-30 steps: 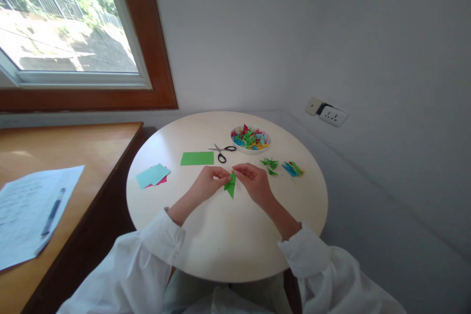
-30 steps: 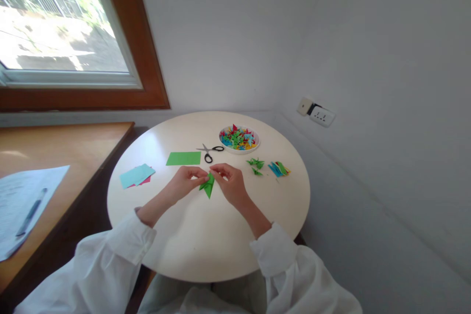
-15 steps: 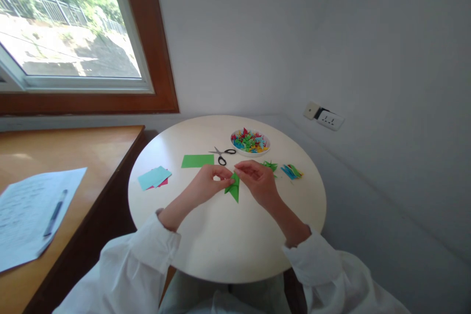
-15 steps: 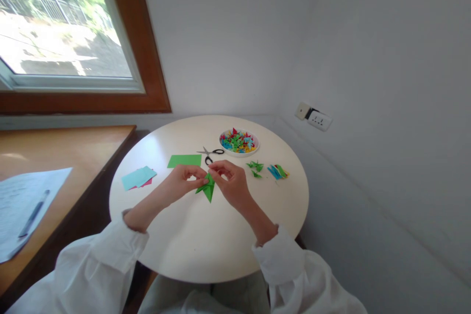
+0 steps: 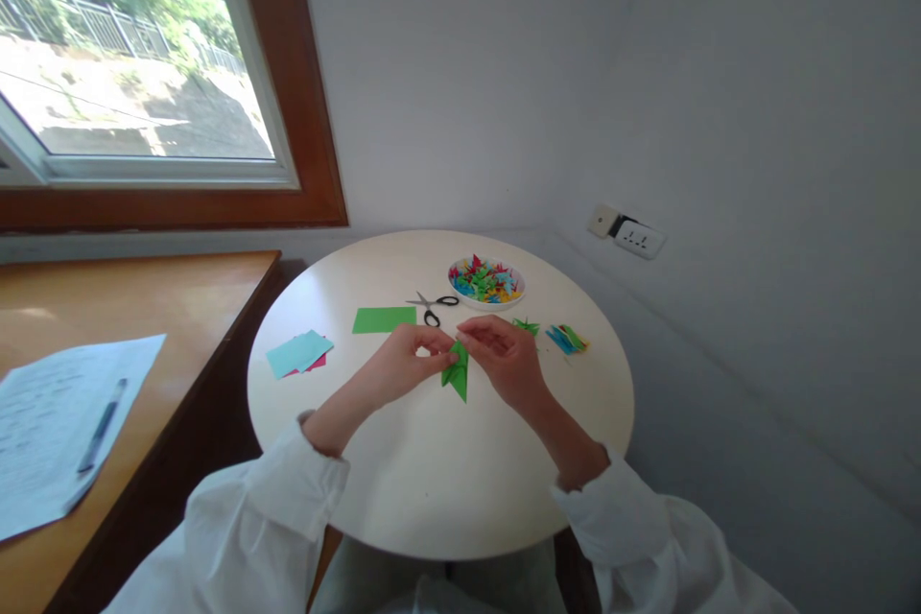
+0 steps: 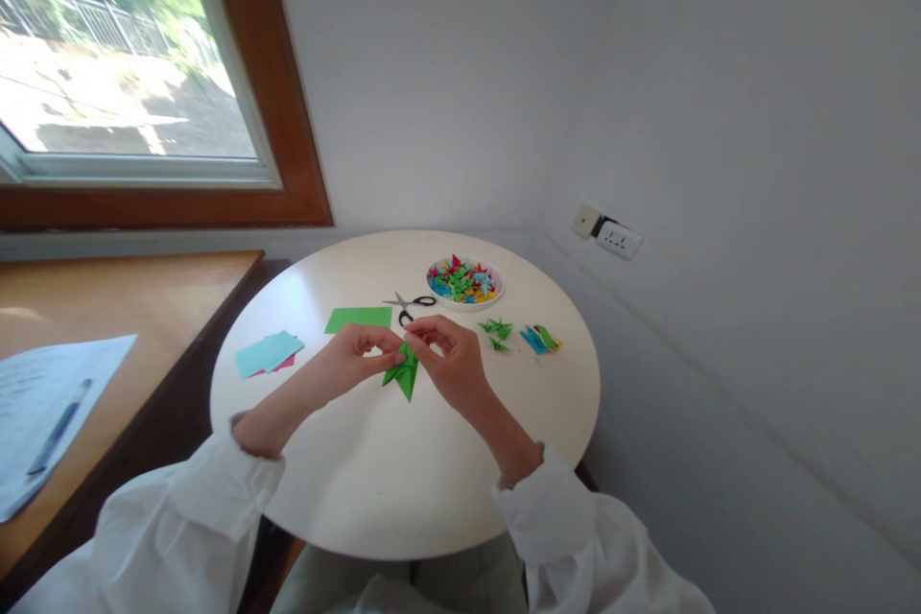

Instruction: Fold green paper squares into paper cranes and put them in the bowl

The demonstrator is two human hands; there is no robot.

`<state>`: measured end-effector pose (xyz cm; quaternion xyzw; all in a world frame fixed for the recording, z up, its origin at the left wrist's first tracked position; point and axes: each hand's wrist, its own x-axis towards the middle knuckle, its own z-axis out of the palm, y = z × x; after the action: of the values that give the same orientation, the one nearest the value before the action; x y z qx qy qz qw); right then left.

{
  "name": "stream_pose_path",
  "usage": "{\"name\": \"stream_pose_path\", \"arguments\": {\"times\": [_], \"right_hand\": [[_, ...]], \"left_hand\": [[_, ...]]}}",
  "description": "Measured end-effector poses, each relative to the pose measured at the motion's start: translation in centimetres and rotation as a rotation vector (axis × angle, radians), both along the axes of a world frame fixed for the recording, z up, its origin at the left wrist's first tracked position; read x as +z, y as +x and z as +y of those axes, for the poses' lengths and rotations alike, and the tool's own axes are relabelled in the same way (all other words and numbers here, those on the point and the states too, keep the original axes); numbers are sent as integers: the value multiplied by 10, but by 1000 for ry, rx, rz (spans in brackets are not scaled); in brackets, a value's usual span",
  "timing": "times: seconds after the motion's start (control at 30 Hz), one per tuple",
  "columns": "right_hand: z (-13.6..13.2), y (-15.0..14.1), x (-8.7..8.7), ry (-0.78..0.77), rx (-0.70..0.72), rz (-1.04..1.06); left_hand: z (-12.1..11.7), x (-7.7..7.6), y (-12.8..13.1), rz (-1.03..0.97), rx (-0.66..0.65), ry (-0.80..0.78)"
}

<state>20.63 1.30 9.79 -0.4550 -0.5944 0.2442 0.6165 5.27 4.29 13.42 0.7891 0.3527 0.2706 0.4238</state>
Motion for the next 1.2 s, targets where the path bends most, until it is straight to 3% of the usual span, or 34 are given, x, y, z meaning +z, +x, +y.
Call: {"name": "stream_pose_path", "arguments": {"times": [0.77, 1.2], "right_hand": [[0, -1, 1, -21, -15, 33], [-1, 4, -2, -58, 55, -6]], "left_hand": [[9, -6, 3, 18, -54, 65], [9, -11, 4, 35, -50, 68]]}}
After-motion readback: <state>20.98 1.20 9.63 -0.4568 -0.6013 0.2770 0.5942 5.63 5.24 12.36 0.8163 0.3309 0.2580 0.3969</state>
